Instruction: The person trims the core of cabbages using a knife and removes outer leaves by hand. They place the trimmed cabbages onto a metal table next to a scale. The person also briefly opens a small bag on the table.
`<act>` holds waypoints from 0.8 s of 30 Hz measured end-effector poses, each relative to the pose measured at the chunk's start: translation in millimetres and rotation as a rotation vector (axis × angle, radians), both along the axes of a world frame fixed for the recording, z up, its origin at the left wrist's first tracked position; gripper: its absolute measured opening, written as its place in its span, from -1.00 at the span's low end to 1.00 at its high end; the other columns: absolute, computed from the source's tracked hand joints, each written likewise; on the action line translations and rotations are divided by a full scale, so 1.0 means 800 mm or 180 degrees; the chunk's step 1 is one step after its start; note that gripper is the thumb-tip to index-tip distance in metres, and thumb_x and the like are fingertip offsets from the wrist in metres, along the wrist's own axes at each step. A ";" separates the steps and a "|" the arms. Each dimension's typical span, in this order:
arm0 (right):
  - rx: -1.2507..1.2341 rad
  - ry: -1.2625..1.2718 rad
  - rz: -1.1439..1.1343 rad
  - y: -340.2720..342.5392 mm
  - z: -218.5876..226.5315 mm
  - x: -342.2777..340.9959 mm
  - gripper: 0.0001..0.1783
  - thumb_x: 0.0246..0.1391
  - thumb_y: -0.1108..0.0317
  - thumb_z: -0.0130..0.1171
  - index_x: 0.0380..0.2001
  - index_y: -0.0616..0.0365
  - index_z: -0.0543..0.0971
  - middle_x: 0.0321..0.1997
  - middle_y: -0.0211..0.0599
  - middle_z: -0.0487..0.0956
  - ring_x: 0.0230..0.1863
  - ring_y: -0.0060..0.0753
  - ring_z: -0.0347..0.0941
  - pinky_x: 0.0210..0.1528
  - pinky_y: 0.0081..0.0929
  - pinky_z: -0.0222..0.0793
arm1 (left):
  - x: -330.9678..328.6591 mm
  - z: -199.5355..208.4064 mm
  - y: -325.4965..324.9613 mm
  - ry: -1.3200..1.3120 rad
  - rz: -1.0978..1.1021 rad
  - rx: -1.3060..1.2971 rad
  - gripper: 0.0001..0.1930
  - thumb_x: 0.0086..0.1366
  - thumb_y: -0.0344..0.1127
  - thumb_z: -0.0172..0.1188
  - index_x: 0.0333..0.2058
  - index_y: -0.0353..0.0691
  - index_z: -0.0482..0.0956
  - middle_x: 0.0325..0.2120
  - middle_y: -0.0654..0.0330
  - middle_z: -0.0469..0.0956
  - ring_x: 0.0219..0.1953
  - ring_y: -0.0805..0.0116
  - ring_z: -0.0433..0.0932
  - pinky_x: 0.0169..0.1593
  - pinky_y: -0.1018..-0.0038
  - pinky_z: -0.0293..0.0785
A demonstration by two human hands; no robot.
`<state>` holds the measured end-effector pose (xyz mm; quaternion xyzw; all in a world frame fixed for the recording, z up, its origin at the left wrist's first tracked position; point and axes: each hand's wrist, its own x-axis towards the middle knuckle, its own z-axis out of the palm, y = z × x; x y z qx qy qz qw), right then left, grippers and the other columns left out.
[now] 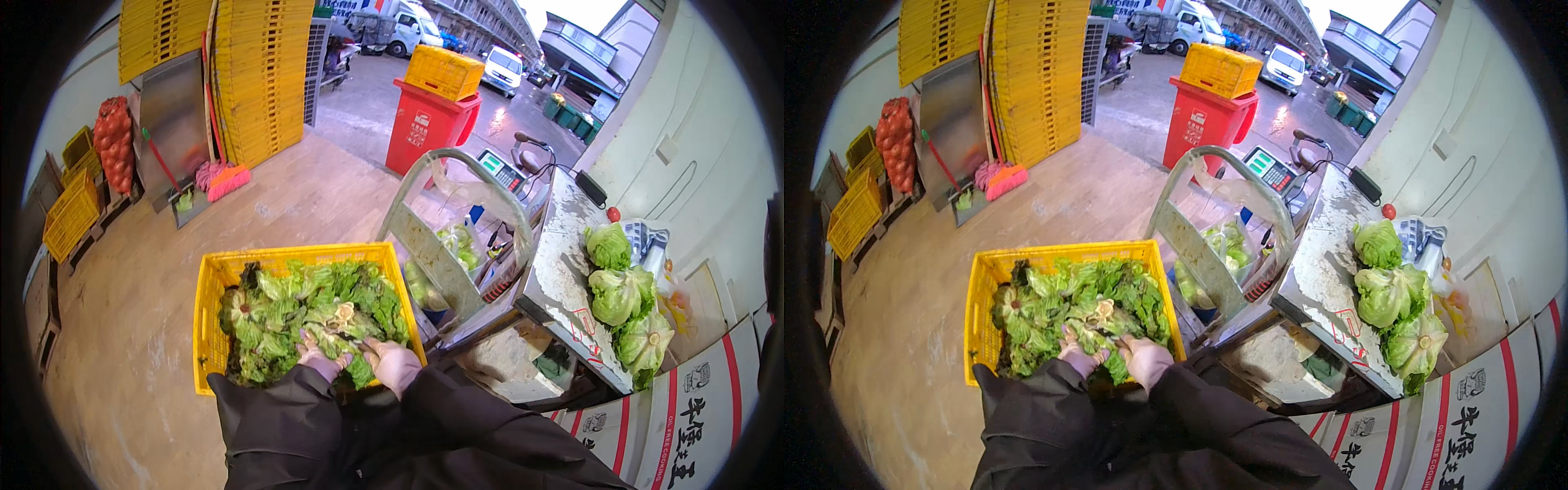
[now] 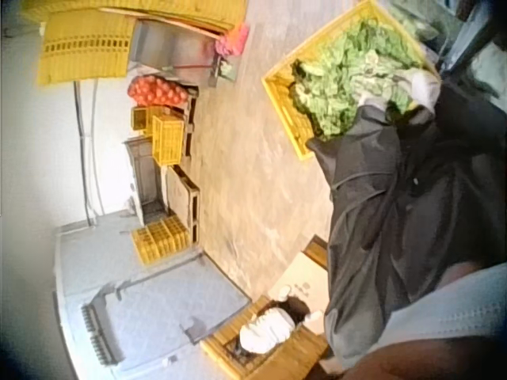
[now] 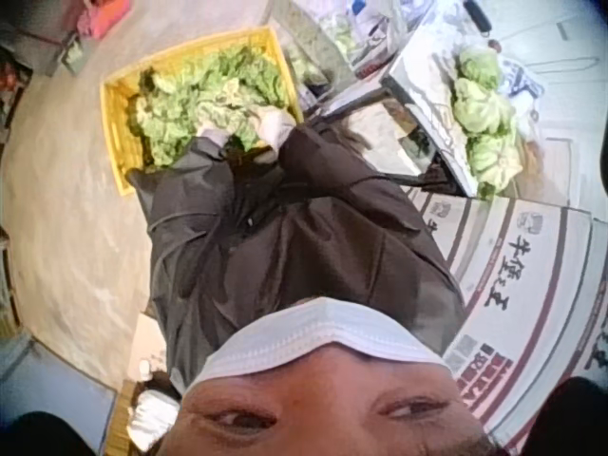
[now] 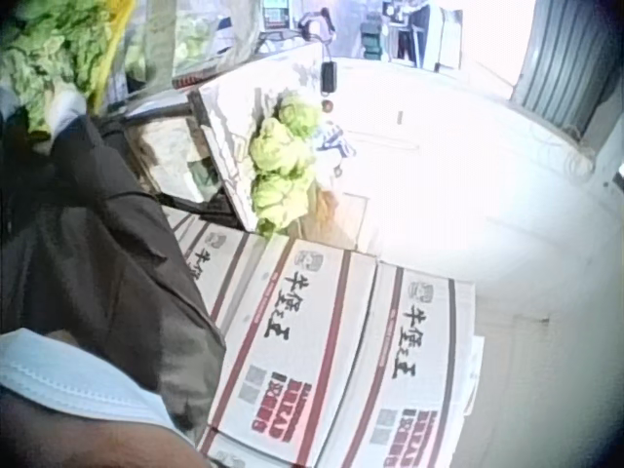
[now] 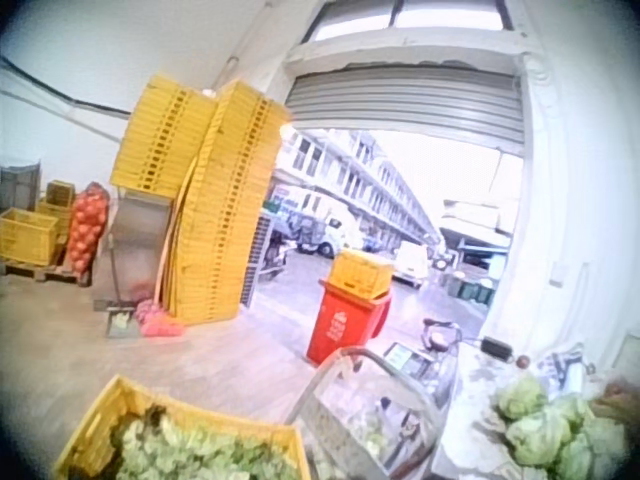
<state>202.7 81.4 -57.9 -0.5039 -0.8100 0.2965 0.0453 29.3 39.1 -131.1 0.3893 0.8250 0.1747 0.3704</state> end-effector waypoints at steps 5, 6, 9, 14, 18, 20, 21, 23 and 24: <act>0.0137 0.0166 -0.0027 0.004 -0.055 0.016 -0.58 0.17 0.22 0.02 0.08 0.05 0.45 -0.12 -0.03 0.56 -0.10 -0.01 0.49 -0.08 -0.32 0.40 | 0.002 0.013 0.001 -0.0202 -0.0010 0.0055 0.46 -0.23 0.32 0.40 0.31 -0.26 -0.52 0.28 -0.41 -0.16 0.30 -0.18 0.06 0.25 0.31 0.20; 0.0125 0.0021 -0.0010 -0.001 -0.036 0.007 -0.59 0.17 0.22 0.02 0.08 0.04 0.45 -0.12 -0.04 0.56 -0.10 -0.01 0.49 -0.09 -0.31 0.40 | 0.000 0.014 -0.001 -0.0229 0.0023 0.0012 0.48 -0.25 0.33 0.41 0.30 -0.30 -0.52 0.27 -0.44 -0.17 0.32 -0.16 0.01 0.26 0.35 0.18; 0.0136 -0.0184 -0.0031 -0.003 -0.026 0.003 -0.59 0.18 0.16 -0.04 0.06 0.03 0.45 -0.16 -0.05 0.57 -0.14 0.00 0.49 -0.12 -0.23 0.40 | 0.000 0.014 0.001 -0.0241 -0.0016 -0.0142 0.49 -0.25 0.31 0.42 0.30 -0.23 -0.58 0.29 -0.39 -0.22 0.33 -0.14 0.01 0.28 0.35 0.13; 0.0243 -0.0183 0.0001 -0.001 -0.039 0.004 -0.59 0.19 0.13 -0.07 0.05 0.03 0.44 -0.19 -0.04 0.57 -0.16 0.00 0.50 -0.14 -0.19 0.41 | -0.001 -0.007 0.004 -0.0245 -0.0002 -0.0093 0.47 -0.22 0.29 0.42 0.29 -0.21 -0.60 0.30 -0.36 -0.26 0.34 -0.12 -0.05 0.30 0.35 0.08; 0.0211 -0.0311 -0.0010 0.003 -0.024 -0.006 -0.58 0.19 0.12 -0.08 0.07 0.01 0.43 -0.17 -0.04 0.57 -0.14 0.01 0.49 -0.13 -0.18 0.41 | 0.000 -0.001 0.002 0.0027 -0.0033 -0.0089 0.42 -0.18 0.30 0.38 0.31 -0.23 -0.55 0.29 -0.37 -0.19 0.33 -0.13 0.02 0.26 0.33 0.17; 0.0252 -0.0412 -0.0058 0.006 -0.025 -0.008 -0.59 0.19 0.12 -0.06 0.07 -0.02 0.44 -0.16 -0.07 0.57 -0.13 -0.01 0.49 -0.13 -0.20 0.41 | 0.004 0.011 0.004 0.0022 -0.0105 -0.0168 0.43 -0.19 0.31 0.38 0.30 -0.23 -0.56 0.30 -0.36 -0.21 0.33 -0.14 0.01 0.26 0.33 0.16; 0.0327 -0.0475 -0.0085 0.010 -0.028 -0.008 -0.60 0.18 0.12 -0.04 0.06 -0.04 0.45 -0.16 -0.11 0.58 -0.13 -0.03 0.50 -0.13 -0.23 0.42 | 0.005 0.004 0.004 0.0006 -0.0102 -0.0123 0.44 -0.20 0.32 0.37 0.30 -0.23 -0.56 0.30 -0.36 -0.23 0.32 -0.17 0.03 0.27 0.31 0.16; 0.0429 -0.0307 -0.0043 0.015 -0.045 -0.007 -0.61 0.17 0.14 -0.01 0.06 -0.07 0.46 -0.16 -0.15 0.59 -0.14 -0.04 0.50 -0.13 -0.24 0.42 | 0.004 0.008 0.006 -0.0047 -0.0113 -0.0173 0.44 -0.20 0.32 0.37 0.31 -0.22 -0.56 0.30 -0.36 -0.25 0.31 -0.19 0.05 0.27 0.29 0.15; 0.0565 -0.0237 0.0021 0.018 -0.052 0.000 -0.64 0.16 0.14 0.03 0.00 -0.07 0.51 -0.17 -0.17 0.59 -0.15 -0.02 0.50 -0.13 -0.25 0.42 | 0.002 0.009 0.003 -0.0075 -0.0094 -0.0215 0.44 -0.20 0.32 0.37 0.31 -0.22 -0.56 0.30 -0.36 -0.25 0.30 -0.20 0.05 0.27 0.28 0.14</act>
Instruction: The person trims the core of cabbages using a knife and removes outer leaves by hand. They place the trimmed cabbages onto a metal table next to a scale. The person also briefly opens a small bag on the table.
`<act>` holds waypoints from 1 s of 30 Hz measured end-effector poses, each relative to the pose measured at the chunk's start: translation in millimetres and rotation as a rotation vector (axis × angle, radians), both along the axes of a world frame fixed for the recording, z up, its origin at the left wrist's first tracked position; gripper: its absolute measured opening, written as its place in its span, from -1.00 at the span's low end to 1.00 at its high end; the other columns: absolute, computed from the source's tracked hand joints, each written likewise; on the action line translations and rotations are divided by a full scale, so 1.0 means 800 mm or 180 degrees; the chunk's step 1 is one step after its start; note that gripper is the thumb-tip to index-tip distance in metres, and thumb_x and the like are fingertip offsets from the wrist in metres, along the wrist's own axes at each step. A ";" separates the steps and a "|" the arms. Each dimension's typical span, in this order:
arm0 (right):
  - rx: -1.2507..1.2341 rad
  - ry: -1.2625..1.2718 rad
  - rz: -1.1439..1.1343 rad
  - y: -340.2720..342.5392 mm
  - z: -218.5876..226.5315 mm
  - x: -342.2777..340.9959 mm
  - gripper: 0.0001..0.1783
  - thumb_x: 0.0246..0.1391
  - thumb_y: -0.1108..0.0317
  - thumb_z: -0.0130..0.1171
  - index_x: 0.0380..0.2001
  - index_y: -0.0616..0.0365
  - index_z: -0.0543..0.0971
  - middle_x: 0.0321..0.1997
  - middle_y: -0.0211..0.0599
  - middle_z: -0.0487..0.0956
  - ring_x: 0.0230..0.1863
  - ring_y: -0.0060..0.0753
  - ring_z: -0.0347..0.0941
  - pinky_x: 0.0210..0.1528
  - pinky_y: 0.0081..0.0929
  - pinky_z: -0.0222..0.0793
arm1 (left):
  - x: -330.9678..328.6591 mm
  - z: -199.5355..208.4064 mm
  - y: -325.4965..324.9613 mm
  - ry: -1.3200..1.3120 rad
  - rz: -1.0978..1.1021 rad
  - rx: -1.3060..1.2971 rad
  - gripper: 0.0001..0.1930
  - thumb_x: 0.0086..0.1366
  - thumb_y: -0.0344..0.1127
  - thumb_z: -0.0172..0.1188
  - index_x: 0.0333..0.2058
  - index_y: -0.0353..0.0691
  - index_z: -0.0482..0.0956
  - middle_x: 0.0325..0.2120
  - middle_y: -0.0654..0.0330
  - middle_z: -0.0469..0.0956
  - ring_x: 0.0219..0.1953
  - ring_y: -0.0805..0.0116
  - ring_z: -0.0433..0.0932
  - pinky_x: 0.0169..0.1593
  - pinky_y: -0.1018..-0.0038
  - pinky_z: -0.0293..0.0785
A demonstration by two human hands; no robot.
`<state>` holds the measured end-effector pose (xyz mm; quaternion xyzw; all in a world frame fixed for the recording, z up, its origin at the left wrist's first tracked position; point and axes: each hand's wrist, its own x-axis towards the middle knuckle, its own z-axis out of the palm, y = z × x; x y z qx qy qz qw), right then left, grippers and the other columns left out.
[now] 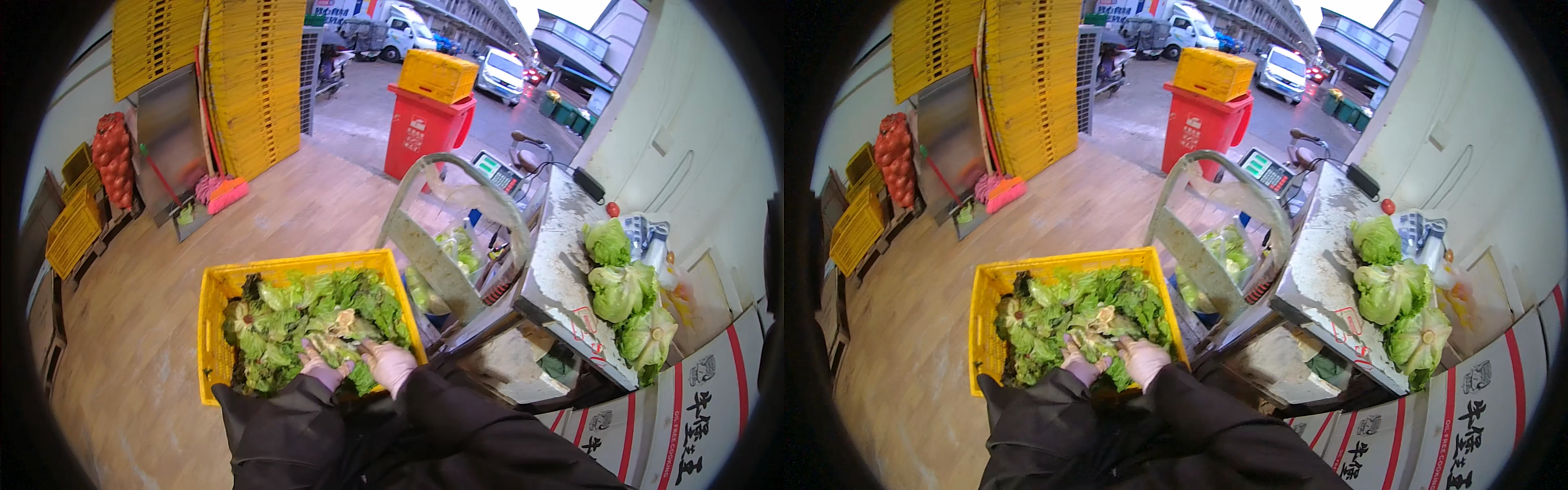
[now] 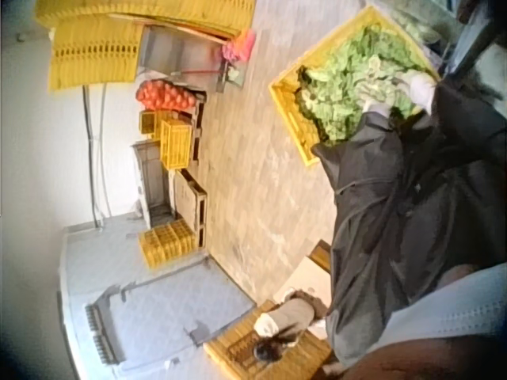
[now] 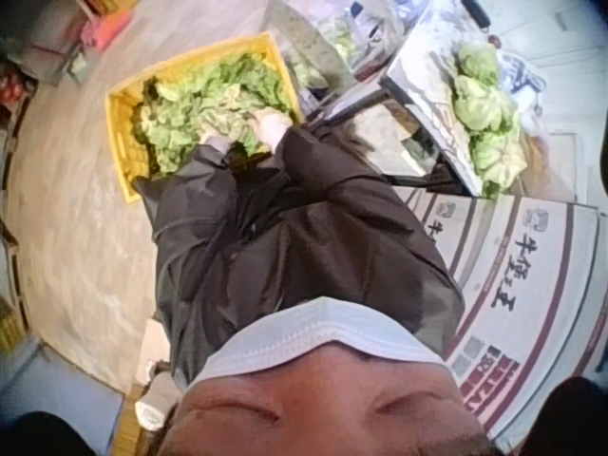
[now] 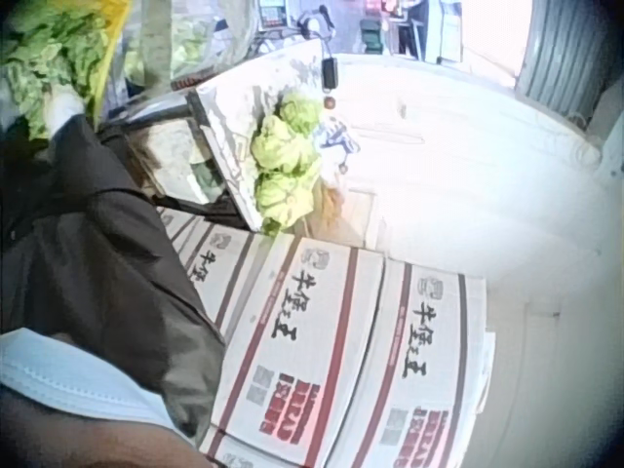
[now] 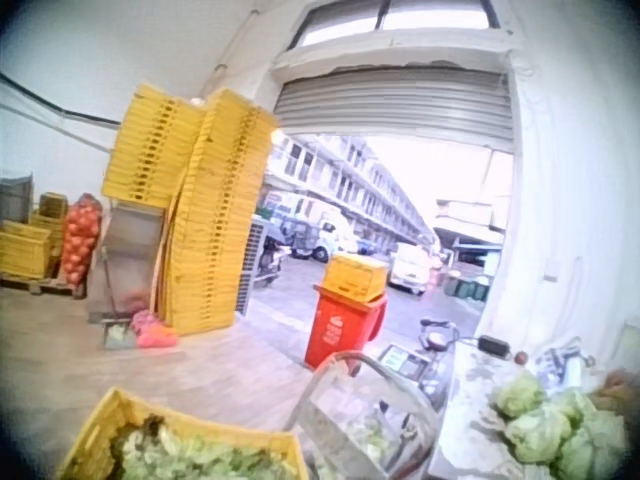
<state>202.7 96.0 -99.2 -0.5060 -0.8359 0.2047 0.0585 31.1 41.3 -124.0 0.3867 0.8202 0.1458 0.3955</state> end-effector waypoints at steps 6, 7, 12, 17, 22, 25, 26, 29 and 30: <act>0.0044 0.1139 0.0391 0.007 0.009 0.023 -0.68 0.06 0.43 0.16 -0.08 0.26 0.53 -0.18 -0.07 0.61 -0.15 -0.18 0.56 -0.12 -0.45 0.43 | 0.000 0.006 -0.006 0.0008 -0.0111 0.0150 0.41 -0.17 0.35 0.34 0.31 -0.22 -0.52 0.30 -0.35 -0.21 0.25 -0.25 0.14 0.26 0.25 0.18; -0.0055 0.1134 0.0332 0.009 0.008 0.020 -0.68 0.07 0.45 0.14 -0.06 0.27 0.52 -0.16 -0.09 0.61 -0.13 -0.21 0.56 -0.10 -0.48 0.42 | -0.002 0.009 -0.007 -0.0004 -0.0113 0.0161 0.40 -0.16 0.37 0.32 0.31 -0.19 -0.53 0.31 -0.32 -0.24 0.27 -0.22 0.13 0.25 0.27 0.18; -0.0495 0.1357 0.0208 0.020 -0.005 0.016 -0.67 0.15 0.41 0.11 -0.01 0.28 0.49 -0.16 -0.22 0.63 -0.16 -0.45 0.52 -0.08 -0.60 0.37 | 0.000 -0.024 0.002 -0.0034 0.0189 0.0091 0.45 -0.25 0.31 0.43 0.33 -0.11 -0.51 0.33 -0.28 -0.28 0.30 -0.14 0.07 0.24 0.40 0.19; -0.0818 0.1166 0.0068 0.023 0.040 0.049 -0.66 0.13 0.29 0.13 -0.05 0.21 0.53 -0.18 -0.10 0.61 -0.15 -0.24 0.53 -0.08 -0.48 0.38 | 0.002 -0.016 0.007 -0.0222 0.0249 0.0083 0.46 -0.30 0.26 0.49 0.34 -0.05 -0.47 0.34 -0.19 -0.24 0.36 0.02 -0.01 0.27 0.47 0.11; -0.1325 0.1026 -0.0406 0.004 0.084 0.086 -0.68 0.19 0.35 0.09 -0.05 0.30 0.51 -0.13 -0.29 0.62 -0.13 -0.54 0.48 -0.03 -0.60 0.35 | 0.001 0.025 0.000 0.0246 -0.0159 0.0014 0.39 -0.20 0.39 0.34 0.33 -0.24 -0.42 0.25 -0.45 -0.12 0.31 -0.11 0.08 0.23 0.42 0.20; -0.1006 0.1500 -0.0663 0.004 0.064 0.117 -0.67 0.16 0.31 0.11 -0.05 0.25 0.53 -0.16 -0.17 0.62 -0.11 -0.39 0.53 -0.04 -0.54 0.37 | -0.002 0.025 -0.004 0.0449 -0.0311 0.0006 0.37 -0.16 0.43 0.27 0.32 -0.35 -0.36 0.19 -0.51 0.02 0.26 -0.13 0.17 0.19 0.39 0.25; -0.0791 0.1560 -0.0750 0.006 0.062 0.123 -0.65 0.14 0.27 0.12 -0.06 0.23 0.54 -0.17 -0.10 0.62 -0.11 -0.30 0.55 -0.05 -0.51 0.38 | -0.002 0.022 -0.005 0.0516 -0.0343 -0.0001 0.37 -0.16 0.43 0.26 0.32 -0.36 -0.35 0.18 -0.51 0.04 0.25 -0.12 0.19 0.18 0.39 0.26; -0.0272 0.0395 -0.0476 0.027 0.076 0.124 -0.75 0.11 0.33 0.09 -0.21 0.28 0.56 -0.31 -0.06 0.61 -0.26 -0.13 0.55 -0.19 -0.38 0.42 | -0.004 0.032 -0.003 0.0613 -0.0501 -0.0073 0.29 -0.12 0.42 0.24 0.32 -0.38 -0.23 0.11 -0.34 0.27 0.08 -0.09 0.41 0.10 0.32 0.35; -0.0094 0.0011 -0.0403 0.035 0.079 0.127 -0.77 0.10 0.36 0.08 -0.26 0.29 0.57 -0.36 -0.04 0.61 -0.32 -0.08 0.55 -0.24 -0.33 0.43 | -0.003 0.035 -0.002 0.0770 -0.0563 -0.0043 0.28 -0.11 0.41 0.23 0.31 -0.39 -0.20 0.08 -0.32 0.32 0.04 -0.09 0.44 0.08 0.30 0.37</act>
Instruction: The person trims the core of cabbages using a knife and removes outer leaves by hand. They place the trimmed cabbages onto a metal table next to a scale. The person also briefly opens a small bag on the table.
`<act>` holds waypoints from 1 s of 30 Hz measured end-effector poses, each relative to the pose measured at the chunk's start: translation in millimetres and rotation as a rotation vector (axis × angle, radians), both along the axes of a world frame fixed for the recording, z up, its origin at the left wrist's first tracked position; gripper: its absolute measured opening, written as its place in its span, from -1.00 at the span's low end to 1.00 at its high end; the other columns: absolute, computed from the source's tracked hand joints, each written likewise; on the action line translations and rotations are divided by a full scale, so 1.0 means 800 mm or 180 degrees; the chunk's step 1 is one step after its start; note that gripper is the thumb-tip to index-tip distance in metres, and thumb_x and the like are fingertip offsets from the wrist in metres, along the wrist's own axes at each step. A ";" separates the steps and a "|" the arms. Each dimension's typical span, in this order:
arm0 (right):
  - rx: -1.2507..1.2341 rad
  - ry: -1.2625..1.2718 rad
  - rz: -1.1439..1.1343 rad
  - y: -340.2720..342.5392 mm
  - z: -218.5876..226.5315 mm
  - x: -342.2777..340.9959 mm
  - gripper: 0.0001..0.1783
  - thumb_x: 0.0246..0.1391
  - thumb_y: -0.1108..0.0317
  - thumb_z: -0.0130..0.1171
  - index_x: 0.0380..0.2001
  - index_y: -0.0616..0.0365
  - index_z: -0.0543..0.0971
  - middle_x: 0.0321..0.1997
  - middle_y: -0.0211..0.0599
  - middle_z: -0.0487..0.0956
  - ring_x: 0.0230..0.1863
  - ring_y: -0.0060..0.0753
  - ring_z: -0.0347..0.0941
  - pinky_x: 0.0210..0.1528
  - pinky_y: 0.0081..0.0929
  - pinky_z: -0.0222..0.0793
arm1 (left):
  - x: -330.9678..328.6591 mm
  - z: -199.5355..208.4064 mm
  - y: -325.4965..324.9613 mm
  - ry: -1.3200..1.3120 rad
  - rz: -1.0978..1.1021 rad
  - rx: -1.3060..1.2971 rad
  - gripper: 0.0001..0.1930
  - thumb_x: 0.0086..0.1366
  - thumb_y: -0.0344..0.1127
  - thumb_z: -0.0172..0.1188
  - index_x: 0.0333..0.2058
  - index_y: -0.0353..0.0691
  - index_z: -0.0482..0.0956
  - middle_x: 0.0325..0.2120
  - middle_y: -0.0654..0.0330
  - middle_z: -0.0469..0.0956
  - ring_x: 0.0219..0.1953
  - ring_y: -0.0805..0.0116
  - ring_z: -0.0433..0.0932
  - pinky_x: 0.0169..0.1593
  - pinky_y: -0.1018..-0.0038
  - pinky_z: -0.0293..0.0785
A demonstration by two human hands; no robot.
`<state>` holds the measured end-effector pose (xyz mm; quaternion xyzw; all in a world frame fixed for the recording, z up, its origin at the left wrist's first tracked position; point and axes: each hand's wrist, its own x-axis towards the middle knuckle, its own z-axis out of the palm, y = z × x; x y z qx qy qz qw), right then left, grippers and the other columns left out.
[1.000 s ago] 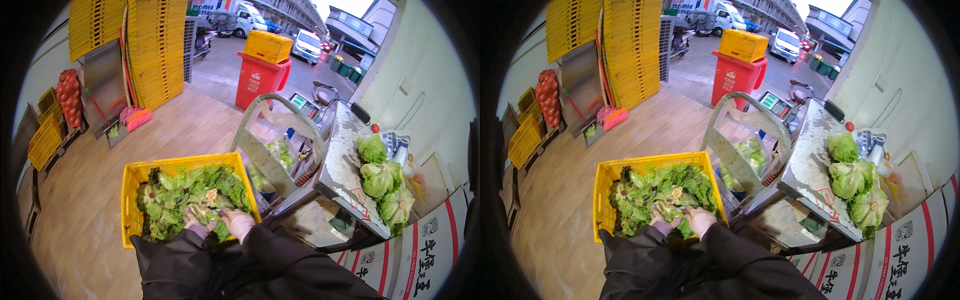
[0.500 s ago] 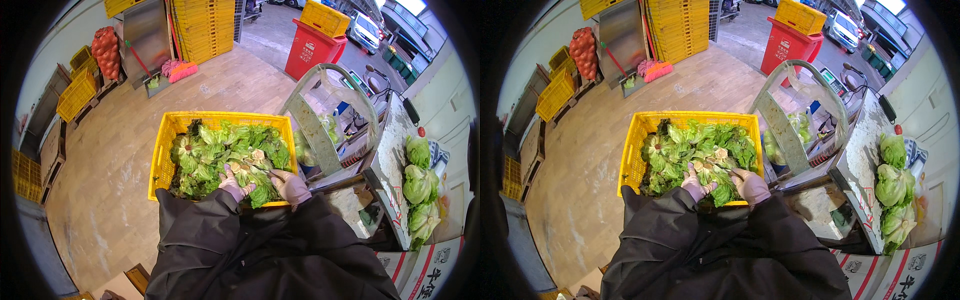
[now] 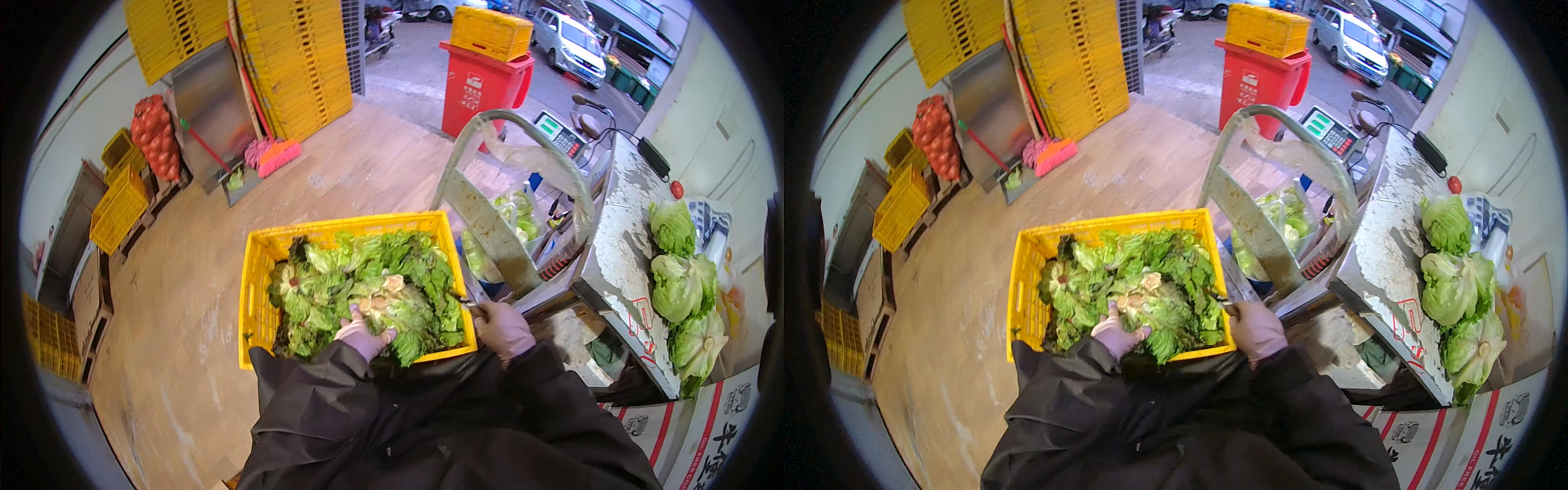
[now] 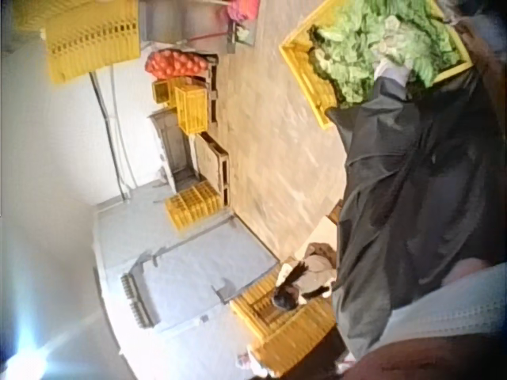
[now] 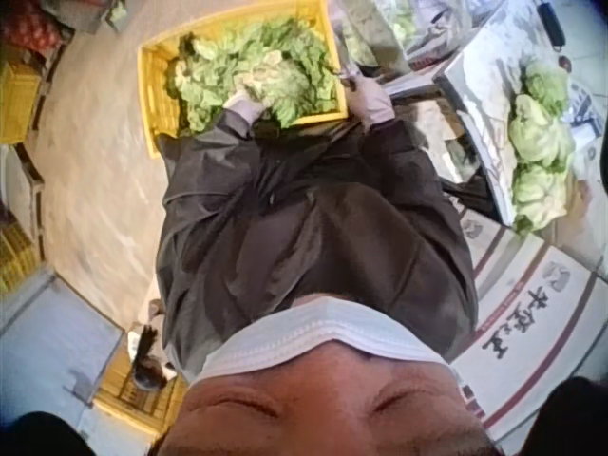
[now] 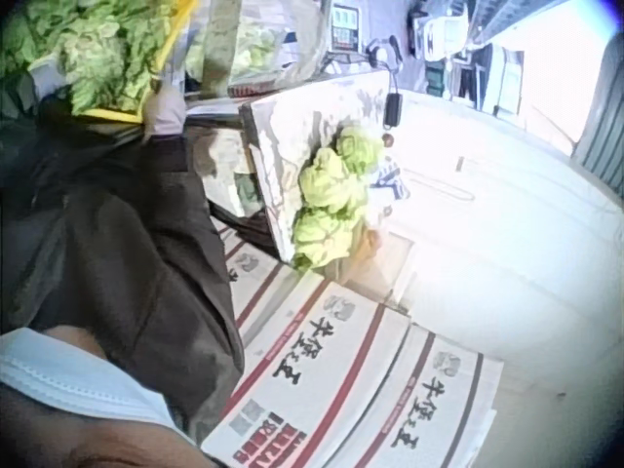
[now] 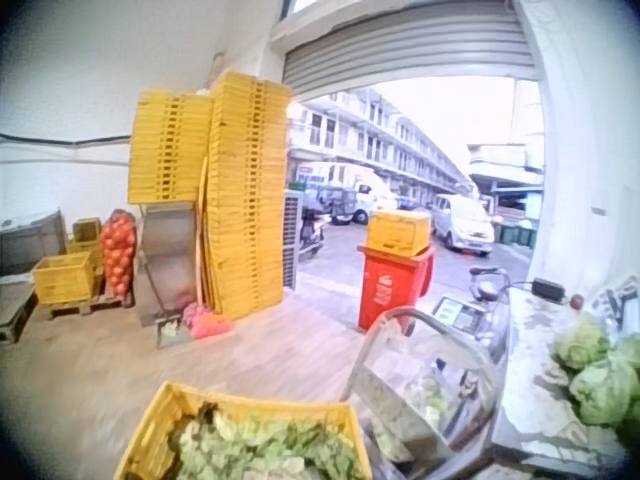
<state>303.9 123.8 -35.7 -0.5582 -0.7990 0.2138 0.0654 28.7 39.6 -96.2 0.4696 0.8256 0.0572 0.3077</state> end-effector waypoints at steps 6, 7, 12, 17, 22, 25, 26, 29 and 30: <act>0.0180 -0.0833 -0.0073 0.054 -0.120 -0.051 -0.80 -0.05 0.40 0.04 -0.40 0.22 0.62 -0.36 0.02 0.60 -0.32 -0.04 0.58 -0.29 -0.18 0.50 | -0.032 0.024 -0.006 -0.0365 -0.0720 0.0422 -0.08 0.05 0.31 0.13 0.22 -0.25 0.18 -0.28 -0.25 0.54 -0.19 -0.11 0.55 -0.11 0.20 0.45; 0.0099 -0.1051 -0.0042 0.060 -0.132 -0.065 -0.79 -0.04 0.41 0.03 -0.35 0.20 0.61 -0.34 0.01 0.60 -0.29 -0.03 0.58 -0.28 -0.17 0.49 | -0.043 0.020 -0.007 -0.0494 -0.0766 0.0324 -0.12 0.09 0.27 0.10 0.23 -0.25 0.17 -0.26 -0.22 0.55 -0.18 -0.11 0.55 -0.12 0.21 0.45; 0.1162 -0.1523 -0.0361 0.057 -0.194 -0.085 -0.75 0.04 0.31 -0.05 -0.47 0.26 0.53 -0.50 -0.03 0.54 -0.53 -0.13 0.50 -0.52 -0.21 0.39 | -0.051 0.010 0.012 -0.0232 -0.1093 0.0248 -0.11 0.14 0.30 0.04 0.26 -0.26 0.11 -0.20 -0.26 0.50 -0.17 -0.12 0.51 -0.09 0.22 0.41; 0.0783 -0.0707 -0.0051 0.045 -0.124 -0.069 -0.68 0.00 0.20 0.06 -0.30 0.23 0.54 -0.30 -0.10 0.53 -0.26 -0.11 0.46 -0.29 -0.20 0.40 | -0.047 -0.013 0.022 0.0167 -0.0772 0.0116 -0.06 0.16 0.37 -0.08 0.29 -0.26 0.03 -0.17 -0.26 0.51 -0.15 -0.13 0.52 -0.06 0.22 0.42; 0.0881 0.0656 -0.0269 -0.019 -0.044 -0.066 -0.43 -0.03 0.04 0.19 0.03 0.08 0.46 -0.16 -0.08 0.48 -0.12 -0.02 0.39 -0.13 -0.14 0.36 | -0.018 -0.039 0.038 0.0092 0.0635 0.0230 -0.07 0.16 0.29 0.02 0.30 -0.29 -0.02 -0.21 -0.26 0.53 -0.19 -0.18 0.54 -0.12 0.19 0.45; -0.0058 0.0905 -0.0544 -0.058 -0.067 -0.085 -0.02 -0.13 -0.16 0.29 0.26 0.15 0.17 0.09 0.25 0.37 0.11 0.16 0.30 0.15 -0.15 0.24 | -0.014 -0.068 0.040 0.0102 0.1411 0.0754 -0.19 0.24 0.16 0.02 0.30 -0.24 0.02 -0.23 -0.23 0.54 -0.18 -0.12 0.55 -0.12 0.25 0.45; -0.0358 0.0967 -0.0600 -0.060 -0.077 -0.091 0.09 -0.16 -0.19 0.31 0.29 0.21 0.08 0.10 0.29 0.35 0.13 0.18 0.29 0.17 -0.16 0.22 | -0.036 -0.122 0.037 0.0322 0.1151 0.0552 -0.25 0.27 0.09 0.00 0.30 -0.21 0.03 -0.25 -0.21 0.55 -0.20 -0.11 0.55 -0.13 0.25 0.44; -0.0831 0.1614 -0.0848 -0.042 -0.171 -0.105 0.26 -0.21 -0.30 0.30 0.29 0.38 -0.04 0.18 0.15 0.33 0.22 0.06 0.23 0.21 -0.31 0.20 | -0.076 -0.177 0.033 0.0633 0.0343 -0.0218 -0.34 0.28 -0.08 0.01 0.28 -0.19 0.07 -0.24 -0.14 0.54 -0.17 -0.03 0.53 -0.06 0.27 0.41; -0.1236 0.2029 -0.1005 -0.032 -0.192 -0.106 0.27 -0.22 -0.27 0.34 0.29 0.38 -0.05 0.19 0.11 0.34 0.25 0.01 0.21 0.23 -0.32 0.18 | -0.074 -0.170 0.041 0.0650 0.0006 -0.0437 -0.36 0.27 -0.13 0.02 0.28 -0.19 0.09 -0.22 -0.11 0.53 -0.14 0.01 0.52 -0.03 0.28 0.39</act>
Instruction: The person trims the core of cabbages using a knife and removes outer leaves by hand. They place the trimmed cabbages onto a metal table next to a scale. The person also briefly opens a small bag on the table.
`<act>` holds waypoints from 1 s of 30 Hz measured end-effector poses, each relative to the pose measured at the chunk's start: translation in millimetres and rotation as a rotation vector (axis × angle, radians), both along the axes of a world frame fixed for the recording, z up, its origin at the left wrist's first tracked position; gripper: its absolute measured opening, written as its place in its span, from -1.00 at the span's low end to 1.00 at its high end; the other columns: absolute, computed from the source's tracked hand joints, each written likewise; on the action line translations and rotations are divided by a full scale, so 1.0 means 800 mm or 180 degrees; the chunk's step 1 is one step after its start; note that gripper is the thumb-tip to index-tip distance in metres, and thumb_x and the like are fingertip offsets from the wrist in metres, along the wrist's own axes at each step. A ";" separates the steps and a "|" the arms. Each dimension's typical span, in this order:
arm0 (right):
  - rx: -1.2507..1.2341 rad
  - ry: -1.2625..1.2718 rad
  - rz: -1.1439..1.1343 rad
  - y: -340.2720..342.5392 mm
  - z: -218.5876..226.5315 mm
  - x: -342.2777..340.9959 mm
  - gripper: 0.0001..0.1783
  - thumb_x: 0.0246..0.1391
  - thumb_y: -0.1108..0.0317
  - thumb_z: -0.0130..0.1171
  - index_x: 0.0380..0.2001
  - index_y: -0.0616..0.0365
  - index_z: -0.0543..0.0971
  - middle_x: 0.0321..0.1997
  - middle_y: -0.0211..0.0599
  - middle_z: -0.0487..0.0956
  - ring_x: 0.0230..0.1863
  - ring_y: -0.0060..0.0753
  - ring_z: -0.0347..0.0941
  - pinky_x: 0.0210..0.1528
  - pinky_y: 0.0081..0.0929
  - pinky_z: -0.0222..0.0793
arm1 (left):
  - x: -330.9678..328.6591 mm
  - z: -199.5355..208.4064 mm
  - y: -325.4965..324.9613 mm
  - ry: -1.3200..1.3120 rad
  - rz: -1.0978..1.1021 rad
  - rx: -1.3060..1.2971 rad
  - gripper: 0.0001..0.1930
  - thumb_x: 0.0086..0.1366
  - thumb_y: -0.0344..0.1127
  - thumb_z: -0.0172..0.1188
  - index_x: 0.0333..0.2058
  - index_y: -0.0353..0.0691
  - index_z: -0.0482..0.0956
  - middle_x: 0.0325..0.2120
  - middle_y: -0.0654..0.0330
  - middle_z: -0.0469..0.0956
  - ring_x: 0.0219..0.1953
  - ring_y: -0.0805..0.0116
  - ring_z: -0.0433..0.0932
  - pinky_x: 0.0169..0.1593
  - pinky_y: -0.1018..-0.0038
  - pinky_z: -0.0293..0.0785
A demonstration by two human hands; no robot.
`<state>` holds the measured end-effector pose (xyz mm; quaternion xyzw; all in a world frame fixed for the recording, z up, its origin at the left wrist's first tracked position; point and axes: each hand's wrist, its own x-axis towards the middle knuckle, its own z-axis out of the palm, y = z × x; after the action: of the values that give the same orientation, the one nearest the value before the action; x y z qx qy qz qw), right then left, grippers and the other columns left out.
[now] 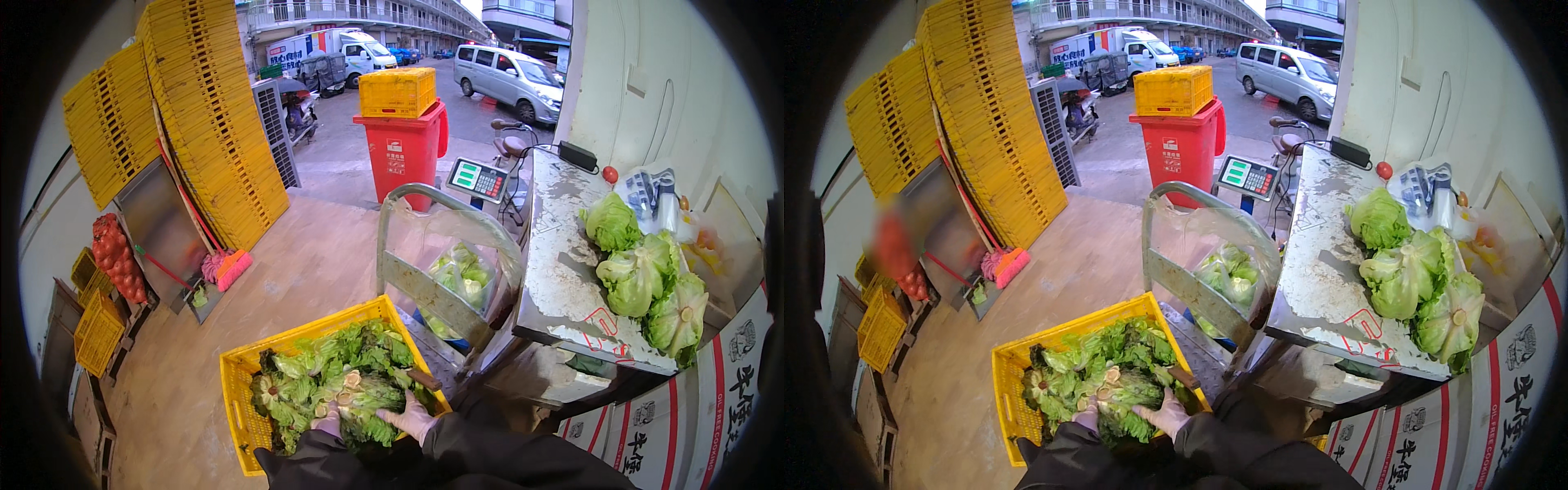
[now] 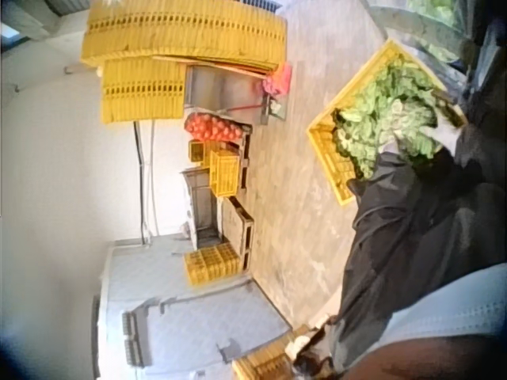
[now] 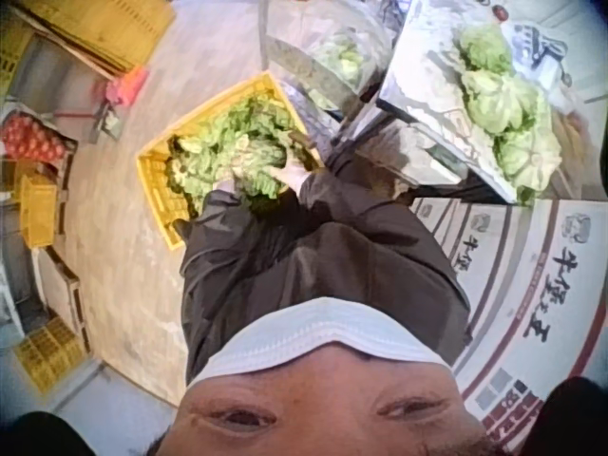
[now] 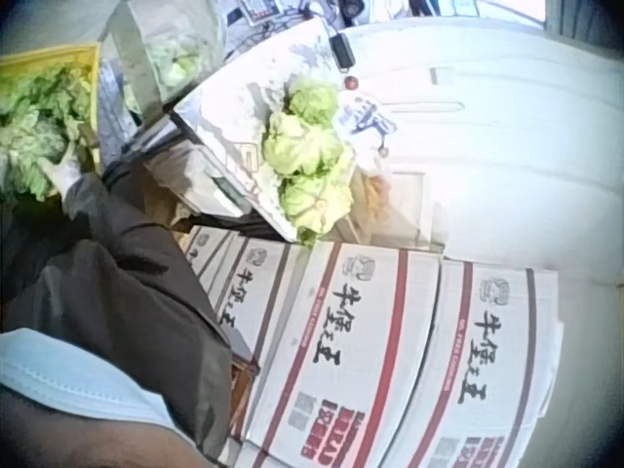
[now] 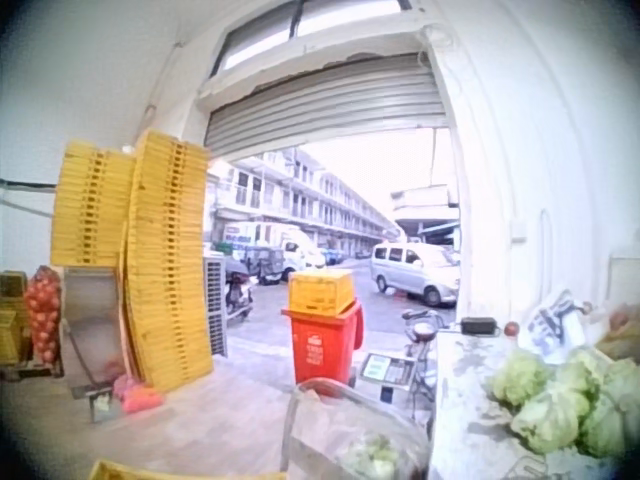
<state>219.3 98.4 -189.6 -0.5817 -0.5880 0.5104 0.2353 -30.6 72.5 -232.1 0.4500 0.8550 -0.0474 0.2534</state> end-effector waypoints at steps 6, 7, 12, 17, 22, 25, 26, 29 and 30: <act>-0.0376 0.0990 0.0285 -0.002 0.088 -0.030 -0.17 -0.06 0.17 0.38 0.21 0.26 0.25 0.12 -0.18 0.45 0.16 -0.30 0.30 0.22 -0.41 0.17 | 0.030 0.126 -0.022 -0.2818 0.1298 0.1498 -0.32 0.17 0.09 0.23 0.10 -0.34 0.40 0.00 0.06 0.49 0.05 0.27 0.44 0.08 0.41 0.33; -0.0105 0.1102 0.0288 0.001 0.086 -0.028 -0.19 -0.08 0.23 0.39 0.20 0.27 0.26 0.11 -0.19 0.45 0.16 -0.32 0.30 0.21 -0.43 0.17 | 0.039 0.146 -0.010 -0.2847 0.1538 0.1473 -0.32 0.18 0.08 0.23 0.09 -0.37 0.40 0.00 0.06 0.49 0.05 0.28 0.43 0.08 0.42 0.33; 0.0508 0.1460 0.0399 -0.002 0.122 -0.045 -0.17 -0.15 0.40 0.41 0.21 0.26 0.25 0.23 -0.11 0.33 0.26 -0.31 0.19 0.29 -0.47 0.08 | 0.015 0.146 -0.043 -0.4118 0.2210 0.2652 -0.27 0.12 -0.06 0.33 0.17 -0.29 0.25 0.04 0.08 0.44 0.11 0.23 0.38 0.13 0.35 0.29; 0.0250 0.1578 0.0541 0.016 0.138 -0.025 -0.15 -0.19 0.46 0.38 0.23 0.22 0.26 0.30 -0.16 0.28 0.32 -0.31 0.13 0.30 -0.47 0.05 | 0.008 0.185 -0.046 -0.4793 0.2252 0.3289 -0.45 0.17 -0.26 0.30 0.13 -0.13 0.33 -0.02 0.16 0.49 -0.05 0.31 0.51 -0.01 0.39 0.44; -0.0436 0.0645 0.0406 0.038 0.112 -0.011 -0.21 -0.07 0.18 0.29 0.25 0.11 0.27 0.34 -0.19 0.21 0.37 -0.21 0.05 0.33 -0.38 0.04 | 0.033 0.152 -0.021 -0.4177 0.2476 0.3120 -0.41 0.18 -0.39 0.28 0.14 -0.31 0.24 -0.06 0.08 0.51 -0.09 0.20 0.53 -0.09 0.39 0.50; -0.0169 -0.0206 0.0692 0.039 0.090 -0.007 -0.22 -0.07 0.23 0.27 0.24 0.18 0.27 0.24 -0.03 0.34 0.28 -0.15 0.21 0.26 -0.41 0.12 | -0.006 -0.016 -0.001 -0.5760 0.4355 0.2567 -0.44 0.20 -0.32 0.21 0.11 -0.37 0.22 -0.03 0.02 0.41 -0.03 0.12 0.41 -0.05 0.29 0.43; -0.0088 -0.0507 0.0590 0.034 0.099 -0.009 -0.23 -0.08 0.22 0.27 0.23 0.17 0.27 0.23 0.01 0.34 0.27 -0.10 0.22 0.26 -0.37 0.14 | -0.015 -0.062 -0.003 -0.5499 0.4303 0.2612 -0.45 0.20 -0.30 0.20 0.10 -0.38 0.22 -0.04 0.01 0.38 -0.04 0.12 0.38 -0.05 0.27 0.41; 0.1138 -0.1399 -0.0002 0.025 0.086 -0.004 -0.31 -0.11 0.24 0.23 0.14 0.19 0.35 0.09 0.14 0.41 0.15 0.06 0.31 0.17 -0.22 0.26 | -0.015 -0.104 0.017 -0.4739 0.4310 0.2298 -0.42 0.06 -0.47 0.31 0.04 -0.38 0.25 -0.21 0.10 0.42 -0.19 0.27 0.40 -0.11 0.44 0.40; 0.1873 -0.0875 -0.0187 0.014 0.084 -0.018 -0.41 -0.10 0.33 0.18 0.08 0.18 0.40 -0.02 0.07 0.47 0.04 0.05 0.36 0.08 -0.17 0.30 | -0.037 -0.138 -0.002 -0.2752 0.2429 0.1817 -0.39 -0.01 -0.56 0.34 0.02 -0.36 0.26 -0.27 0.14 0.43 -0.25 0.34 0.41 -0.13 0.50 0.40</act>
<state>205.2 109.7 -122.1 -0.5689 -0.7195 0.2283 0.3264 -60.4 71.2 -342.2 0.1423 0.7546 0.4612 0.4445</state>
